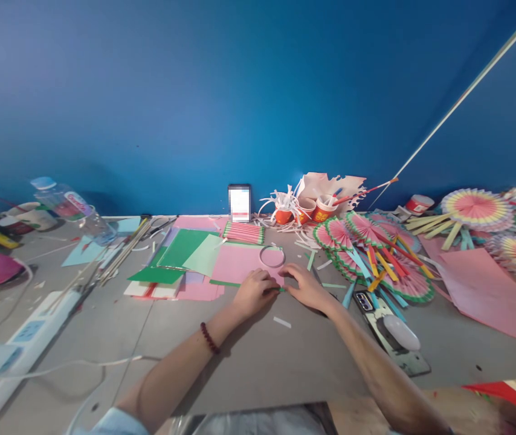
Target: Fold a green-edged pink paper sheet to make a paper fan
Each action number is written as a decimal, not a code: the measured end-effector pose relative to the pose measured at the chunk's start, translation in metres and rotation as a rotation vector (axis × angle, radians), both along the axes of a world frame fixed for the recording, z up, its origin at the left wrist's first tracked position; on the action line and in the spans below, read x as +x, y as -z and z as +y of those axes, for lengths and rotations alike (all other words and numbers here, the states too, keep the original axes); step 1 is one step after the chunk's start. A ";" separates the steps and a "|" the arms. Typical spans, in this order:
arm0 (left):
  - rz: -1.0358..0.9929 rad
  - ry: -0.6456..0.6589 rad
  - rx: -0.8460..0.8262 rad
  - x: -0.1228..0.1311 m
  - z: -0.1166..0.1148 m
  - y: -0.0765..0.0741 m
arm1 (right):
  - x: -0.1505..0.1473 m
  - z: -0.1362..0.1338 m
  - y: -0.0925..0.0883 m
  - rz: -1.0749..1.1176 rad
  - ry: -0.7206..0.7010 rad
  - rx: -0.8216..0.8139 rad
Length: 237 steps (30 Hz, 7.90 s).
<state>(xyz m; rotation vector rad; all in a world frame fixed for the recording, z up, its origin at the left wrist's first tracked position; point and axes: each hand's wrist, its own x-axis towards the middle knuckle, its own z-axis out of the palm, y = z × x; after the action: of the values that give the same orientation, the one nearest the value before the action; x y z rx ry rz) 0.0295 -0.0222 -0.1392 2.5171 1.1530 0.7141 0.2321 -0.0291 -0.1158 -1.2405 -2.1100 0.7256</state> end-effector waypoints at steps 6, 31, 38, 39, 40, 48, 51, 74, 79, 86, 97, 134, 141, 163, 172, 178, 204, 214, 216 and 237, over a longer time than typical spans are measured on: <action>0.009 0.011 0.001 0.000 0.000 -0.001 | 0.000 -0.001 -0.002 -0.030 -0.004 -0.009; 0.021 0.033 0.073 0.001 -0.002 -0.001 | 0.001 0.001 0.006 0.002 0.012 0.027; 0.033 0.075 0.125 0.001 -0.005 -0.003 | 0.000 0.002 0.005 0.001 0.004 0.043; 0.029 0.080 0.129 0.001 -0.005 -0.004 | 0.000 0.002 0.005 0.000 0.005 0.044; 0.024 0.086 0.137 0.001 -0.006 -0.006 | 0.000 0.002 0.005 -0.001 0.006 0.046; 0.045 0.079 0.183 0.001 -0.006 -0.004 | -0.001 0.001 0.004 0.003 0.009 0.056; 0.062 0.057 0.142 0.001 -0.006 -0.003 | -0.001 0.001 0.004 -0.002 0.013 0.044; 0.019 0.059 0.159 0.000 -0.003 0.002 | 0.000 0.001 0.005 -0.029 -0.008 0.035; 0.024 0.056 0.154 0.000 -0.003 0.002 | 0.001 0.000 0.004 -0.037 -0.021 0.019; 0.024 0.051 0.151 0.000 -0.003 0.003 | 0.000 0.000 0.004 -0.039 -0.016 0.016; 0.018 0.059 0.102 0.001 -0.003 0.000 | 0.000 -0.001 -0.002 -0.088 -0.024 0.004; -0.012 0.067 0.052 0.003 -0.003 -0.002 | -0.001 -0.003 -0.002 -0.093 -0.031 0.013; -0.032 0.047 -0.053 -0.001 -0.003 -0.012 | 0.000 -0.002 -0.003 -0.098 -0.037 0.009; -0.089 0.013 -0.329 -0.025 0.012 -0.029 | 0.002 -0.001 0.003 -0.092 -0.032 0.013; -0.051 -0.008 -0.317 -0.026 0.014 -0.028 | 0.002 -0.002 0.000 -0.096 -0.028 0.001; -0.033 -0.014 -0.275 -0.025 0.012 -0.030 | 0.002 -0.002 0.002 -0.108 -0.019 -0.007; -0.028 -0.010 -0.319 -0.024 0.017 -0.024 | -0.010 -0.010 -0.014 -0.381 -0.220 0.130; -0.074 -0.031 -0.384 -0.027 0.016 -0.025 | -0.015 -0.014 -0.016 -0.417 -0.221 0.157; -0.083 -0.017 -0.380 -0.027 0.017 -0.028 | -0.016 -0.014 -0.016 -0.413 -0.227 0.151; -0.103 0.039 -0.372 -0.030 0.018 -0.027 | -0.017 -0.013 -0.015 -0.392 -0.220 0.118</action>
<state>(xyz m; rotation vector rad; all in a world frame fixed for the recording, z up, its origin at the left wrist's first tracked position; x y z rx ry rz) -0.0008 -0.0040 -0.1121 2.1623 1.0836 0.5525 0.2154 -0.0423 -0.1007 -1.1705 -2.5991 0.4657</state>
